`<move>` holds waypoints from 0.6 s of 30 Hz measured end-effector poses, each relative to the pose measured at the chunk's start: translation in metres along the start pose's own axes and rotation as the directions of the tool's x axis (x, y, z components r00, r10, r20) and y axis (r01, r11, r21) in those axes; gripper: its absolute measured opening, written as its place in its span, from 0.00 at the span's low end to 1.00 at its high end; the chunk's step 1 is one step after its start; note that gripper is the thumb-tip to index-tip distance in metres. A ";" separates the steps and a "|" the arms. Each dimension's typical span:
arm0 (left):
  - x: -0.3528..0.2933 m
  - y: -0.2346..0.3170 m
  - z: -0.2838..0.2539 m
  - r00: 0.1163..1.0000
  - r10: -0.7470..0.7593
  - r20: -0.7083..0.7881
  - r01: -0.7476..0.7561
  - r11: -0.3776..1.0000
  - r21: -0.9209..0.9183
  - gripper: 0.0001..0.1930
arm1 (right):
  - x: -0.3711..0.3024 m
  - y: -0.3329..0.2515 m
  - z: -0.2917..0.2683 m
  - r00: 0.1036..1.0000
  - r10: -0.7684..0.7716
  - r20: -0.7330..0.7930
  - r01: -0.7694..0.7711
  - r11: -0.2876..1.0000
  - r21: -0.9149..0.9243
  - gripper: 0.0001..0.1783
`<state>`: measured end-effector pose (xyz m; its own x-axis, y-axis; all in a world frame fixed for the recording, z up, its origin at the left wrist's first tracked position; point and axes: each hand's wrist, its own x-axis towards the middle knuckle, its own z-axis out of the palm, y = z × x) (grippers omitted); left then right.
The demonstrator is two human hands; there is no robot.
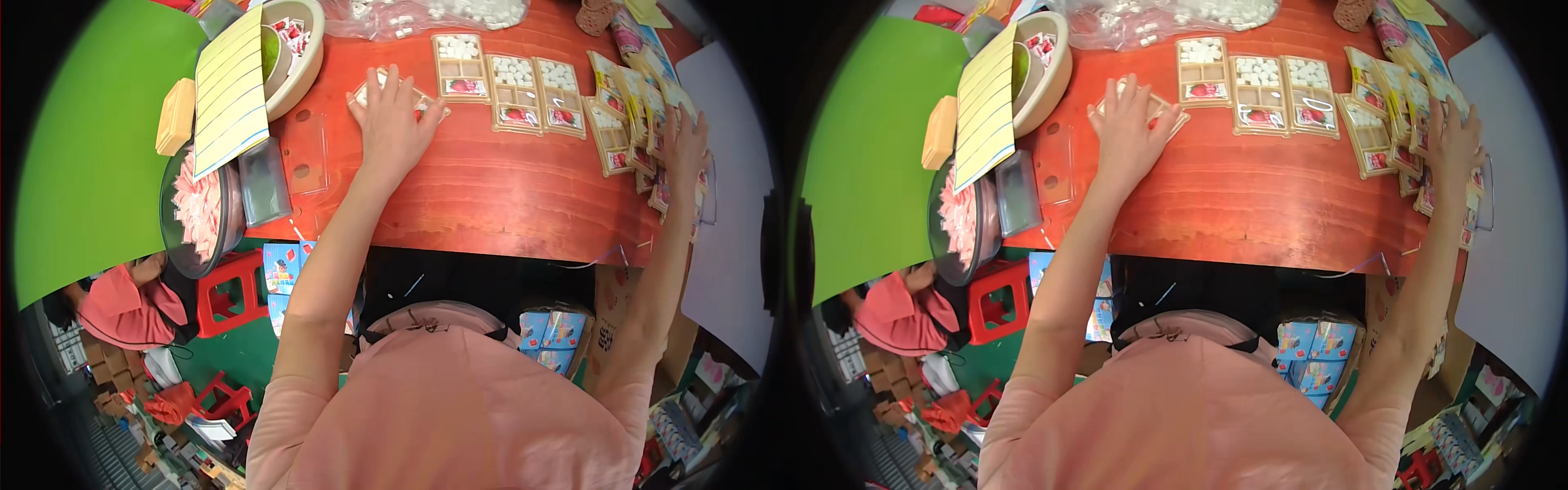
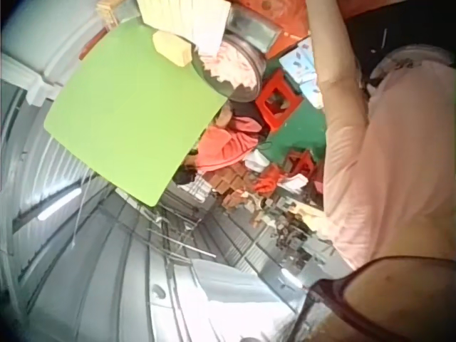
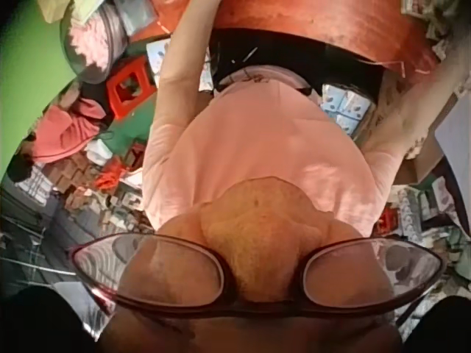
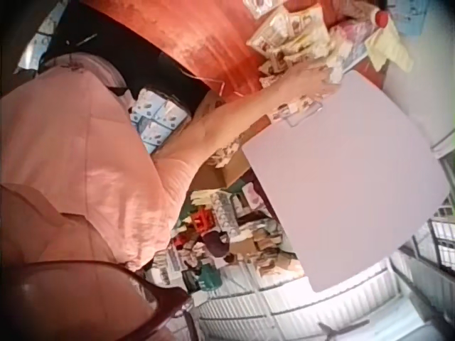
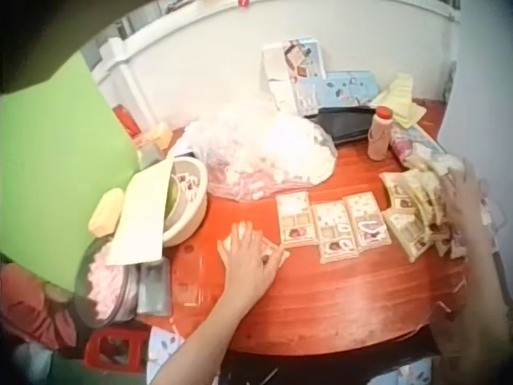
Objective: Peeling long decorative labels from a sheet and wrapping them around small trays containing marshmallow-like items.
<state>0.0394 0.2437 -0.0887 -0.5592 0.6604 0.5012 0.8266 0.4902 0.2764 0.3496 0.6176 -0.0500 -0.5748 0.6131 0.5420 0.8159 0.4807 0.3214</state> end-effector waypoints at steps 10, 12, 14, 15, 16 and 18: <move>-0.072 0.014 -0.030 0.938 0.203 0.281 -0.152 0.969 -0.193 0.32 | -0.101 -0.174 -0.146 0.965 -0.251 -0.072 0.214 0.602 0.770 0.17; -0.079 0.025 -0.037 0.935 0.213 0.282 -0.116 0.939 -0.325 0.36 | -0.119 -0.215 -0.162 0.956 -0.287 -0.059 0.195 0.474 0.859 0.16; -0.081 0.023 -0.037 0.942 0.193 0.276 -0.088 0.932 -0.353 0.36 | -0.139 -0.252 -0.162 0.962 -0.272 -0.023 0.108 0.302 0.947 0.16; -0.083 0.020 -0.037 0.950 0.176 0.260 -0.070 0.926 -0.370 0.36 | -0.144 -0.264 -0.164 0.962 -0.274 0.007 0.066 0.257 0.964 0.17; -0.086 0.019 -0.037 0.965 0.139 0.222 -0.032 0.904 -0.427 0.36 | -0.149 -0.273 -0.163 0.961 -0.273 0.038 0.042 0.282 0.959 0.19; -0.096 0.016 -0.040 0.981 0.101 0.167 -0.003 0.862 -0.506 0.36 | -0.154 -0.286 -0.168 0.960 -0.271 0.067 0.020 0.308 0.951 0.21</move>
<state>0.1085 0.1657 -0.0998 -0.4751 0.7922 0.3830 0.7466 0.1326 0.6519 0.2154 0.2805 -0.0944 -0.7769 0.5008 0.3815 0.1793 0.7569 -0.6285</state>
